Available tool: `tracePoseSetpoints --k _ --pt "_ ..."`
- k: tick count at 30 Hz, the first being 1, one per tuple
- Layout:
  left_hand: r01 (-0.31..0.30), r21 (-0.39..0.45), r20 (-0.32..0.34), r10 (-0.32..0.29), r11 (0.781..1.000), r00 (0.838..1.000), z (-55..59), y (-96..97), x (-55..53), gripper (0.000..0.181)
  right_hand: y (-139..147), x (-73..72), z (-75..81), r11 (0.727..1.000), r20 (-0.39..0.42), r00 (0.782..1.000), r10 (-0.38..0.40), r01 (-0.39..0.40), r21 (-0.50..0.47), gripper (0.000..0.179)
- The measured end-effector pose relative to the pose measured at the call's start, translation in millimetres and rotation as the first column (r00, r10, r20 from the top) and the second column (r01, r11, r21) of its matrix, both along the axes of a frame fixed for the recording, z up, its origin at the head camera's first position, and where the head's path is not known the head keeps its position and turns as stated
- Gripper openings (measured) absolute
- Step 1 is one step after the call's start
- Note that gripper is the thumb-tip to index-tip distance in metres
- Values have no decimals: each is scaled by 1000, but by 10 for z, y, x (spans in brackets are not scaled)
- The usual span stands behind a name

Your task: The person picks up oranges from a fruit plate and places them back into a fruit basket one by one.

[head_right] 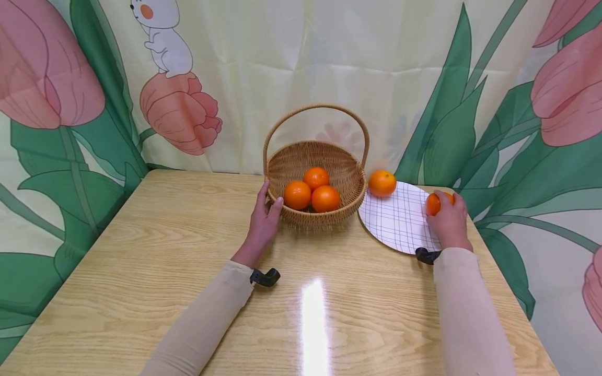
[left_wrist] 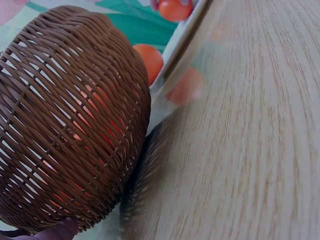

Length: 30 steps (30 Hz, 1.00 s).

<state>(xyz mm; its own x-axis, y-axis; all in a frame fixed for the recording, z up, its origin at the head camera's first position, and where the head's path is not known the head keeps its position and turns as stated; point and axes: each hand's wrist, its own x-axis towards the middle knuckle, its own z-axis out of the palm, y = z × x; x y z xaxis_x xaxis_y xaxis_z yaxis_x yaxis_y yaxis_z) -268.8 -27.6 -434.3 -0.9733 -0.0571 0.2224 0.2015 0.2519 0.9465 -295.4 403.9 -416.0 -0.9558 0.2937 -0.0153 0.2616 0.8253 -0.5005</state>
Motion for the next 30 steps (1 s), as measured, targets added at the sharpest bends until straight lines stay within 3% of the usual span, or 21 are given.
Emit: tracePoseSetpoints --k 11,30 --pt "-3 -16 -2 3 1000 1000 3 10 8 59 12 62 10 1000 -5 1000 -23 23 -16 70" --pt "-8 -26 -18 7 1000 1000 7 -8 8 59 -212 101 130 998 -82 995 53 -50 36 69"
